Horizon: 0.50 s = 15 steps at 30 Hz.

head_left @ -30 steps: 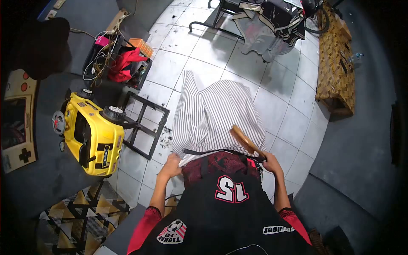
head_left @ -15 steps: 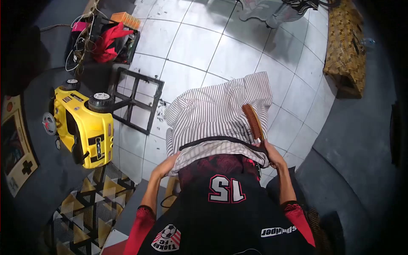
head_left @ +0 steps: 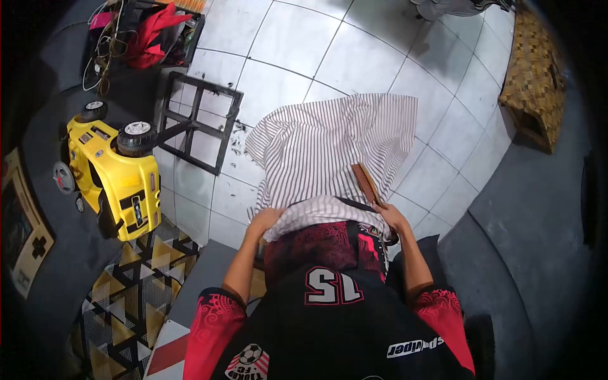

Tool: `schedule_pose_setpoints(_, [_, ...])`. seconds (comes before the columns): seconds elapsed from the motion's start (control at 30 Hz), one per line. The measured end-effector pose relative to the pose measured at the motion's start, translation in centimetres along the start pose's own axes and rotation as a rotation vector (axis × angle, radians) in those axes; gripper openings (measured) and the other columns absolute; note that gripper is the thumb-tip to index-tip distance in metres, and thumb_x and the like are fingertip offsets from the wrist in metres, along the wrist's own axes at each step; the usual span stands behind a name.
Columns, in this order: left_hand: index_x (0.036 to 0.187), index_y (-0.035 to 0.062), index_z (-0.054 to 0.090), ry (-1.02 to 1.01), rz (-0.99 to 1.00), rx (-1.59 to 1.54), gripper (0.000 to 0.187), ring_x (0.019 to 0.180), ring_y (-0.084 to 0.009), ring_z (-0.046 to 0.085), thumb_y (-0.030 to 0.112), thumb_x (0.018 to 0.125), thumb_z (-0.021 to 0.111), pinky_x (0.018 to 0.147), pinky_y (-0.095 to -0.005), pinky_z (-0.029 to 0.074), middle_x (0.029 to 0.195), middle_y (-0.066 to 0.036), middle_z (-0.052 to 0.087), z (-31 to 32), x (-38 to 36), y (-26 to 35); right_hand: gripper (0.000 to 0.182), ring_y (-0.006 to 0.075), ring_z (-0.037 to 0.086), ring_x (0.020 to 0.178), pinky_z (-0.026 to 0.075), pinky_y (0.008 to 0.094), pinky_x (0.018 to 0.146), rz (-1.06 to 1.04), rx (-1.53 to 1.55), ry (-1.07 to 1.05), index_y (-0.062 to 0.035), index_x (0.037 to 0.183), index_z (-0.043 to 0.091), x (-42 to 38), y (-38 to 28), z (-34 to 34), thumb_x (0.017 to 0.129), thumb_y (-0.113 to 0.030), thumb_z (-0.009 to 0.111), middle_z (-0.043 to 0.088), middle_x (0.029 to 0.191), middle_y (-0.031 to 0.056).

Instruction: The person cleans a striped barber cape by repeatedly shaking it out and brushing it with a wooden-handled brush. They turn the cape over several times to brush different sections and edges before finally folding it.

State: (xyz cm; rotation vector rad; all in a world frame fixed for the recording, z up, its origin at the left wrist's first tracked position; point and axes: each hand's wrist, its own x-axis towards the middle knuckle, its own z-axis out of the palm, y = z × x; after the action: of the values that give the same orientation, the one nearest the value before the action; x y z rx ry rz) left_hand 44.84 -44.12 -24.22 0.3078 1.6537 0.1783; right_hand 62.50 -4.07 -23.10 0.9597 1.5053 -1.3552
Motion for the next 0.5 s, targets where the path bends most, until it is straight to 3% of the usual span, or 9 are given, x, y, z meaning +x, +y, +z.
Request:
schedule_pose_setpoints(0.03, [0.103,0.0017,0.062,-0.034,-0.123,-0.033,0.047,0.090,-0.0401,0.059,0.041,0.086,0.044,0.080,-0.0433,0.045,0.094,-0.023,0.062,0.1,-1.0,0.9,0.047,0.0160,0.056,0.091,0.042,0.0297,0.083,0.036,0.017,-0.047,-0.0006,0.119,0.054,1.2,0.9,-0.1,0.086,-0.034,0.056,0.063,0.101,0.0092])
schedule_pose_setpoints(0.13, [0.103,0.0055,0.063,0.123,0.034,0.016,0.042,0.089,-0.0401,0.060,0.039,0.087,0.043,0.079,-0.0432,0.046,0.094,-0.024,0.062,-1.2,-2.3,2.7,0.043,0.0143,0.058,0.079,0.045,0.0318,0.075,-0.043,0.047,-0.073,0.0023,0.102,0.061,4.2,4.4,-0.1,0.079,-0.034,0.065,0.066,0.086,0.0090])
schedule_pose_setpoints(0.17, [0.102,0.0093,0.065,0.149,0.022,0.044,0.033,0.089,-0.0378,0.060,0.031,0.084,0.048,0.078,-0.0415,0.047,0.094,-0.023,0.062,-1.4,-2.2,3.1,0.032,0.0212,0.062,0.072,0.046,0.0373,0.071,-0.049,-0.130,0.010,0.0007,0.089,0.063,3.6,2.7,-0.5,0.075,-0.028,0.067,0.066,0.077,0.0129])
schedule_pose_setpoints(0.27, [0.100,0.0091,0.066,0.230,0.246,-0.073,0.027,0.087,-0.0357,0.060,0.022,0.079,0.054,0.076,-0.0405,0.047,0.090,-0.022,0.063,-1.2,-0.7,1.8,0.022,0.0280,0.061,0.066,0.046,0.0406,0.065,-0.131,-0.464,0.263,-0.0046,0.086,0.064,3.0,-0.1,0.1,0.076,-0.024,0.065,0.064,0.069,0.0148])
schedule_pose_setpoints(0.3, [0.092,0.0057,0.067,0.275,0.250,-0.248,0.022,0.082,-0.0355,0.059,0.015,0.074,0.058,0.073,-0.0410,0.047,0.083,-0.020,0.062,-1.1,-0.9,2.0,0.020,0.0350,0.060,0.072,0.046,0.0432,0.067,-0.112,-0.481,0.278,-0.0079,0.088,0.065,2.8,-1.3,0.0,0.073,-0.021,0.065,0.062,0.075,0.0192])
schedule_pose_setpoints(0.4, [0.081,0.0025,0.065,0.470,0.246,-0.090,0.016,0.078,-0.0357,0.059,0.014,0.072,0.058,0.071,-0.0424,0.046,0.078,-0.020,0.061,-2.3,-0.5,3.2,0.019,0.0356,0.060,0.071,0.046,0.0437,0.067,-0.176,-0.600,0.530,-0.0082,0.090,0.065,1.3,-4.9,-0.9,0.075,-0.019,0.062,0.062,0.072,0.0188])
schedule_pose_setpoints(0.43, [0.075,0.0006,0.063,0.553,0.186,-0.052,0.013,0.077,-0.0356,0.059,0.013,0.070,0.059,0.071,-0.0426,0.046,0.076,-0.020,0.061,-2.7,-0.3,3.9,0.019,0.0351,0.060,0.072,0.046,0.0433,0.068,-0.188,-0.532,0.582,-0.0076,0.091,0.065,1.1,-5.8,-1.5,0.075,-0.018,0.061,0.062,0.075,0.0182])
schedule_pose_setpoints(0.5, [0.077,-0.0002,0.061,0.798,0.242,-0.143,0.013,0.076,-0.0357,0.058,0.011,0.071,0.058,0.070,-0.0423,0.045,0.077,-0.019,0.060,-6.3,-1.0,6.2,0.019,0.0341,0.060,0.074,0.046,0.0426,0.069,-0.226,-0.396,0.686,-0.0064,0.091,0.064,0.8,-8.2,-3.0,0.076,-0.016,0.060,0.063,0.079,0.0170])
